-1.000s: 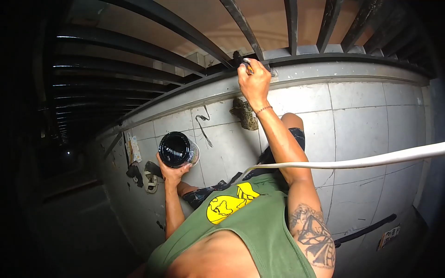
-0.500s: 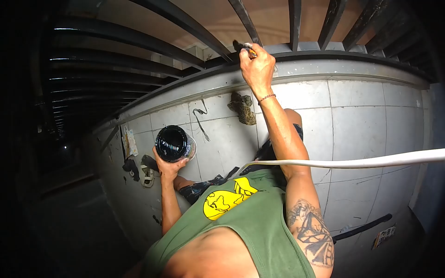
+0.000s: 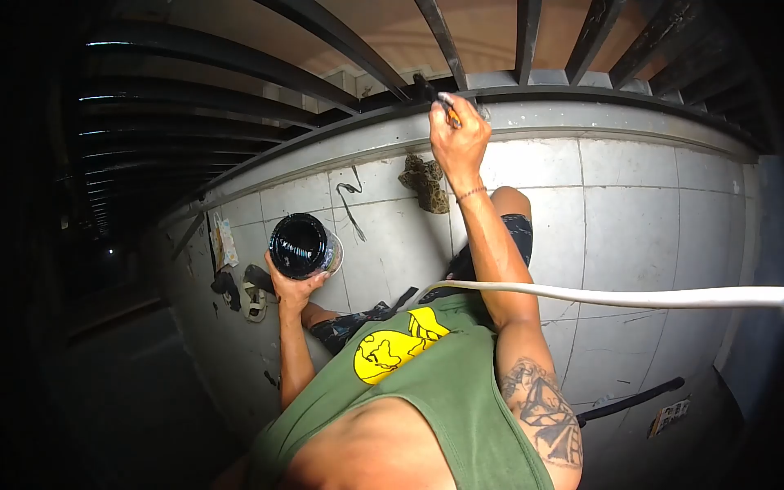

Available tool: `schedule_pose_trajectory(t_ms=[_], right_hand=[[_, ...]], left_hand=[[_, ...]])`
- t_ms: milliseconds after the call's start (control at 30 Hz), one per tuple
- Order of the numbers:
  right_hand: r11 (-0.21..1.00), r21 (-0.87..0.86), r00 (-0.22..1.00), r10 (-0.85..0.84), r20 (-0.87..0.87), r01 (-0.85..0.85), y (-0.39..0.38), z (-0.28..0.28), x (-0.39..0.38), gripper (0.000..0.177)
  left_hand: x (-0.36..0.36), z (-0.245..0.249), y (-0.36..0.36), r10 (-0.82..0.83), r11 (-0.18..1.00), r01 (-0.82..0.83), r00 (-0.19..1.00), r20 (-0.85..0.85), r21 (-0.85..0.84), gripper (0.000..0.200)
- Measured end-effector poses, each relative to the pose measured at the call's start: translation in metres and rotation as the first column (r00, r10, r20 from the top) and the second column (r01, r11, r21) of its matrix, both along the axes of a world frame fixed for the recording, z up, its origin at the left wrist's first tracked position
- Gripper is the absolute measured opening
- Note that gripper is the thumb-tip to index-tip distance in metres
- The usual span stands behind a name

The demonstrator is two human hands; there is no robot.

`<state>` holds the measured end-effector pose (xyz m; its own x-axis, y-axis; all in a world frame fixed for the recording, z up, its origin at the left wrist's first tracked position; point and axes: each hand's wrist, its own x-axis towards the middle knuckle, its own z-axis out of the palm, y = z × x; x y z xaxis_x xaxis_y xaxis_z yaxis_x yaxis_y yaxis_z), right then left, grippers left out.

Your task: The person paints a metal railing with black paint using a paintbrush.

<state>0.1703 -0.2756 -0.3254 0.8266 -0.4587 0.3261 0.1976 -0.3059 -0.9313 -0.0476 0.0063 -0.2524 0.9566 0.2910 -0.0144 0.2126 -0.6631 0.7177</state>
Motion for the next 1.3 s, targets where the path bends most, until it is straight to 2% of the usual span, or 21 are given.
schedule_pose_trajectory(t_ms=[33, 100, 133, 233, 267, 300, 333, 400, 467, 533, 567, 667, 733, 800, 833, 900, 967, 1033, 1067, 1200, 1300], right_hand=[[1.0, -0.002, 1.0, -0.002, -0.002, 0.002, 0.0, -0.002, 0.002, 0.016], [0.99, 0.139, 0.975, 0.064, -0.212, -0.035, 0.001, -0.009, 0.009, 0.017], [0.995, 0.074, 0.976, 0.075, -0.204, -0.061, 0.001, -0.014, 0.01, 0.017], [0.996, -0.046, 0.975, 0.063, -0.215, -0.075, -0.004, -0.014, 0.004, 0.017], [0.981, -0.195, 0.999, -0.025, -0.044, 0.016, -0.003, -0.018, 0.0, 0.016], [0.939, -0.319, 0.986, -0.083, 0.145, 0.126, -0.002, -0.02, 0.0, 0.017], [0.938, -0.329, 0.987, -0.066, 0.144, 0.11, -0.001, -0.022, -0.003, 0.017], [0.855, -0.515, 0.986, 0.035, 0.164, 0.055, 0.001, -0.018, -0.008, 0.022], [0.719, -0.694, 0.998, 0.064, 0.03, -0.026, 0.007, -0.016, -0.008, 0.026], [0.681, -0.727, 0.996, 0.09, -0.03, -0.083, 0.016, -0.028, -0.008, 0.023], [0.722, -0.674, 0.988, 0.121, -0.1, -0.157, 0.022, -0.032, -0.012, 0.024], [0.847, -0.487, 0.96, 0.276, 0.056, -0.215, 0.031, -0.035, -0.024, 0.022], [0.882, -0.432, 0.962, 0.254, 0.103, -0.186, 0.028, -0.033, -0.035, 0.023], [0.935, -0.314, 0.982, 0.186, 0.031, -0.168, 0.022, -0.035, -0.05, 0.018], [0.937, -0.296, 0.967, 0.227, 0.118, -0.184, 0.023, -0.041, -0.054, 0.015], [0.839, -0.403, 0.888, 0.443, 0.12, -0.365, 0.02, -0.053, -0.054, 0.026], [0.745, -0.49, 0.821, 0.563, 0.099, -0.452, 0.02, -0.065, -0.037, 0.036], [0.741, -0.504, 0.821, 0.562, 0.104, -0.444, 0.015, -0.072, -0.022, 0.036], [0.731, -0.52, 0.813, 0.571, 0.113, -0.441, 0.011, -0.074, -0.016, 0.037], [0.824, -0.482, 0.904, 0.406, 0.136, -0.297, -0.029, -0.088, -0.025, 0.038], [0.858, -0.508, 0.964, 0.194, 0.18, -0.078, -0.057, -0.092, -0.044, 0.03]], left_hand=[[0.001, 0.001, -0.001, -0.001, 1.0, 0.001, 1.0, 0.0, -0.006, 0.096], [0.004, 0.001, -0.003, 0.001, 0.999, -0.001, 1.0, 0.021, -0.047, 0.096], [0.003, 0.001, -0.004, 0.011, 0.996, -0.008, 0.999, 0.032, -0.086, 0.096], [0.002, -0.005, 0.0, -0.009, 1.0, 0.009, 0.999, 0.038, -0.005, 0.096], [0.0, -0.006, 0.001, -0.024, 0.999, 0.023, 0.999, 0.044, 0.041, 0.096], [-0.002, -0.008, 0.0, 0.034, 0.997, -0.032, 0.999, 0.038, -0.065, 0.097], [-0.005, -0.01, 0.0, 0.051, 0.996, -0.048, 0.998, 0.036, -0.075, 0.097], [-0.006, -0.012, 0.001, 0.033, 0.999, -0.033, 0.999, 0.033, 0.005, 0.098], [-0.008, -0.014, 0.0, 0.038, 0.999, -0.038, 0.999, 0.019, -0.007, 0.098], [-0.014, -0.017, 0.005, 0.076, 0.996, -0.074, 0.997, 0.031, -0.044, 0.097], [-0.015, -0.019, 0.007, 0.085, 0.993, -0.082, 0.995, 0.042, -0.081, 0.097], [-0.019, -0.018, 0.009, 0.092, 0.995, -0.091, 0.995, 0.029, -0.039, 0.097], [-0.018, -0.014, 0.008, 0.082, 0.997, -0.082, 0.996, 0.023, 0.007, 0.095], [-0.016, -0.012, 0.006, 0.107, 0.993, -0.105, 0.994, 0.036, -0.054, 0.095], [-0.015, -0.011, 0.006, 0.107, 0.993, -0.105, 0.994, 0.038, -0.053, 0.095], [-0.014, -0.01, 0.006, 0.089, 0.996, -0.089, 0.996, 0.013, 0.018, 0.097], [-0.014, -0.011, 0.007, 0.066, 0.996, -0.066, 0.998, 0.002, 0.057, 0.098], [-0.012, -0.008, 0.006, 0.048, 0.994, -0.047, 0.999, -0.002, 0.101, 0.099], [-0.011, -0.005, 0.003, 0.067, 0.996, -0.066, 0.998, -0.01, 0.054, 0.099], [-0.013, -0.007, 0.004, 0.056, 0.997, -0.056, 0.998, -0.007, 0.046, 0.099], [-0.014, -0.005, 0.005, 0.075, 0.997, -0.075, 0.997, -0.021, -0.009, 0.098]])
